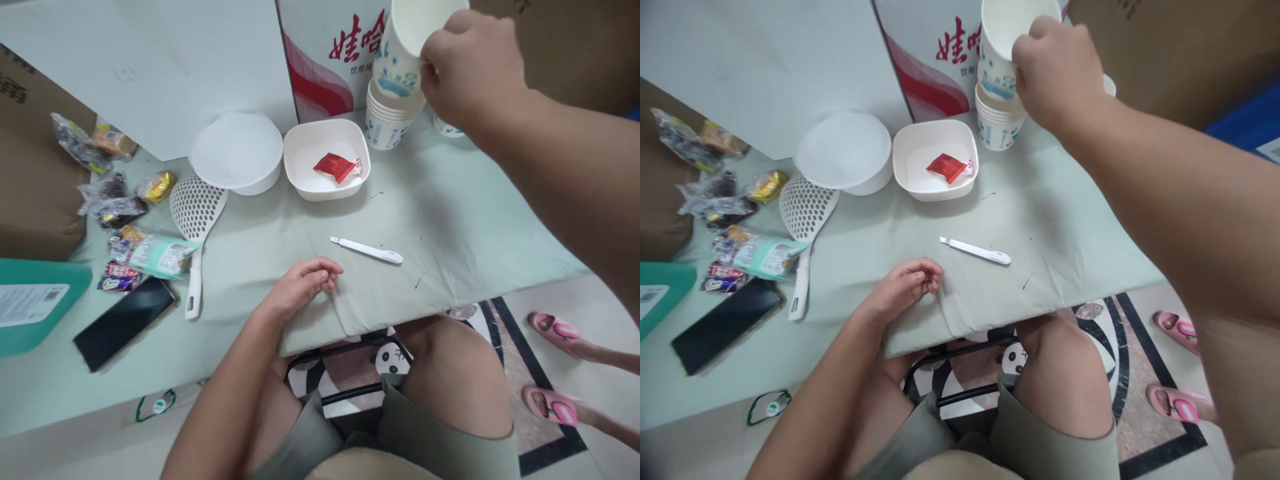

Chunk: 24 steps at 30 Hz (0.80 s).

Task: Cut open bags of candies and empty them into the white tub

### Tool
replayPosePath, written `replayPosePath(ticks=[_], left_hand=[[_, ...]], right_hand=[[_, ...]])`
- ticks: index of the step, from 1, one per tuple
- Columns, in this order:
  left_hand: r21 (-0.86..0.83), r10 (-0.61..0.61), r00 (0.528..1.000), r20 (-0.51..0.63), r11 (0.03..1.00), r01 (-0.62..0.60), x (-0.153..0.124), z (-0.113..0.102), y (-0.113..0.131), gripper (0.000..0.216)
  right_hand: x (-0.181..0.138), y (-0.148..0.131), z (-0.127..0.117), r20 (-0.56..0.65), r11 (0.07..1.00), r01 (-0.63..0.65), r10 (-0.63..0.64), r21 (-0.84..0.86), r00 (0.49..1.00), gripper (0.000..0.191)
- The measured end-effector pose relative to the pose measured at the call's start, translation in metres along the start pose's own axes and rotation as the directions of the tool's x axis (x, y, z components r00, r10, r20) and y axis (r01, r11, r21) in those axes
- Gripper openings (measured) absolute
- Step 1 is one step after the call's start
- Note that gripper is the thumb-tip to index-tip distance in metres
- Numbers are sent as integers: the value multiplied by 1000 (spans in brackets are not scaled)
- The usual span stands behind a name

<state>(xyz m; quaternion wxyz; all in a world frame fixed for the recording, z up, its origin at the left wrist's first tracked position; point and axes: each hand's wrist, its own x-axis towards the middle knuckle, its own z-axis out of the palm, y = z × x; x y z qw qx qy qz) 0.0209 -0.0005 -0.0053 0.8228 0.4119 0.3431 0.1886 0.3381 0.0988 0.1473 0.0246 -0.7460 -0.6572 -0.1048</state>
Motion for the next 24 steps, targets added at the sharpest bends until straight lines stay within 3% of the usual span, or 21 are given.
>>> replayPosePath(ticks=[4,7,9,12,14,17,19,21,23,24], left_hand=[[-9,-9,1000,-10,1000,9,0,1,0,42],[-19,-16,1000,-17,1000,16,-1,3,2,39],[-19,-19,1000,-8,1000,19,-1,5,3,37],[-18,-7,1000,0,1000,7,-2,7,3,35],[-24,4,1000,-7,1000,-4,-2,7,3,34],[-46,8,1000,-9,999,-8,-3,8,3,33],[-61,5,1000,-7,998,-6,-3,8,2,34],[-55,29,1000,-4,998,-29,-2,6,1,36],[-31,108,994,-11,994,-108,-3,3,1,40],[-33,138,990,-23,990,-139,-3,0,2,40]], right_hand=[[-35,1,-16,-193,997,-65,73,50,978,50],[-80,3,6,-346,997,-44,65,67,936,37],[-108,4,34,-325,989,12,37,145,945,32],[-129,4,75,-155,976,-17,52,216,987,27],[-129,5,88,-65,975,-52,68,215,996,27],[-126,8,89,4,973,-84,85,215,996,36],[-131,5,84,-52,963,-88,104,254,993,47],[-145,-5,81,-191,940,-32,103,340,976,48],[-161,-24,80,-307,914,75,56,400,950,35],[-168,-36,80,-262,901,110,5,420,965,25]])
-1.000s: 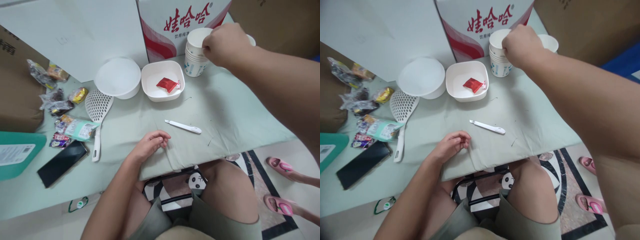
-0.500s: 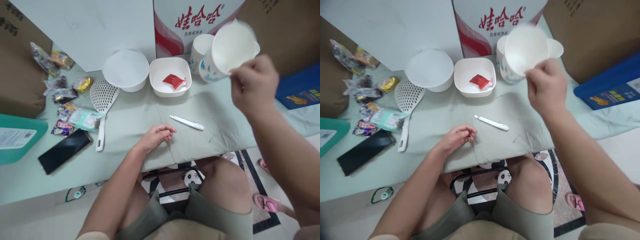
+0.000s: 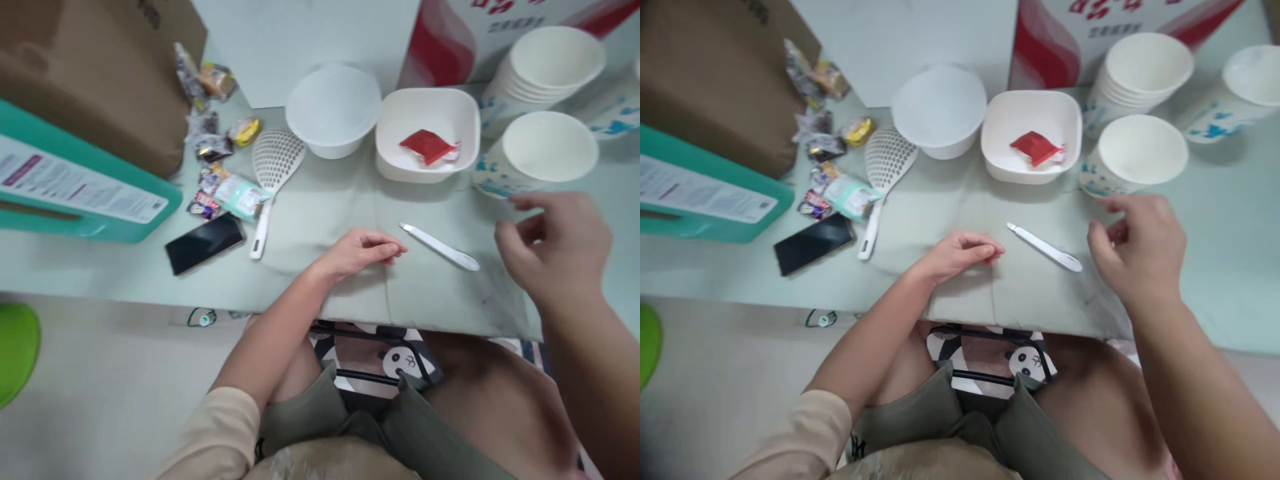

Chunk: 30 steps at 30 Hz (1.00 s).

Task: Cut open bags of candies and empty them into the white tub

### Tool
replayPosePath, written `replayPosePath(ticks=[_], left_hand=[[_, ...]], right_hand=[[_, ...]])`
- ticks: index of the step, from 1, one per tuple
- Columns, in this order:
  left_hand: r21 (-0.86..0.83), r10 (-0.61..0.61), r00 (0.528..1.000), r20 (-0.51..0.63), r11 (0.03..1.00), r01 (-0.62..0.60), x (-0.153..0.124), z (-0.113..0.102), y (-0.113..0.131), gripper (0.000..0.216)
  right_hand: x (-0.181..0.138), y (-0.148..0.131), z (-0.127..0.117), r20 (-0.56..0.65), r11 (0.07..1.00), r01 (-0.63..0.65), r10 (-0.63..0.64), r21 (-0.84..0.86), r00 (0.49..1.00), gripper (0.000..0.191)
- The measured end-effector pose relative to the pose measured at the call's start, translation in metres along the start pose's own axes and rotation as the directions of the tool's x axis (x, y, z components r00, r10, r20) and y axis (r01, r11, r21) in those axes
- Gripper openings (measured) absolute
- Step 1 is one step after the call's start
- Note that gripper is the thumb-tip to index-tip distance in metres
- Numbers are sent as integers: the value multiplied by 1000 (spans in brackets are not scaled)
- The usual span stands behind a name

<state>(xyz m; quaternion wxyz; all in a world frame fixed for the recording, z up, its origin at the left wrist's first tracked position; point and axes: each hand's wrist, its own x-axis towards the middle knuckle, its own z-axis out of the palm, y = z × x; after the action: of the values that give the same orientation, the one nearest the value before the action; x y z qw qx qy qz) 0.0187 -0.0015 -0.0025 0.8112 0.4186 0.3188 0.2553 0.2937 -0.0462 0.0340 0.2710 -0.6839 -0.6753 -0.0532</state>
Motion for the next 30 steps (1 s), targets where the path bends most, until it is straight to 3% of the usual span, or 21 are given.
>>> replayPosePath(ticks=[2,4,7,9,12,14,16,18,20,25,30], left_hand=[[-49,84,993,-83,995,-89,-3,-5,3,41],[-70,204,957,-205,973,-222,-10,-10,8,41],[-89,336,843,-419,909,-407,-24,-21,18,44],[-78,374,717,-589,856,-511,-35,-31,26,50],[16,385,423,-820,754,-657,-51,-52,36,55],[72,357,248,-900,685,-725,-63,-67,43,52],[73,309,163,-937,629,-774,-75,-81,50,49],[42,252,135,-958,591,-806,-88,-93,56,48],[-9,190,141,-972,567,-824,-100,-104,61,47],[-74,115,168,-979,571,-818,-118,-121,68,48],[-55,121,163,-979,617,-785,-118,-123,70,51]], right_hand=[[-9,-27,9,12,995,30,-32,100,999,12],[-10,-57,19,45,978,41,-51,205,998,26],[0,-102,36,117,940,121,-166,318,979,37],[12,-130,46,138,908,207,-273,363,952,38],[33,-172,63,115,854,325,-401,407,909,35],[48,-202,78,107,820,390,-471,418,876,35],[65,-232,97,150,809,426,-518,404,842,33],[79,-264,118,229,816,436,-539,378,811,26],[88,-293,139,320,833,429,-537,350,781,17],[89,-341,170,496,912,386,-402,142,769,62],[89,-352,176,620,934,354,-307,50,722,69]])
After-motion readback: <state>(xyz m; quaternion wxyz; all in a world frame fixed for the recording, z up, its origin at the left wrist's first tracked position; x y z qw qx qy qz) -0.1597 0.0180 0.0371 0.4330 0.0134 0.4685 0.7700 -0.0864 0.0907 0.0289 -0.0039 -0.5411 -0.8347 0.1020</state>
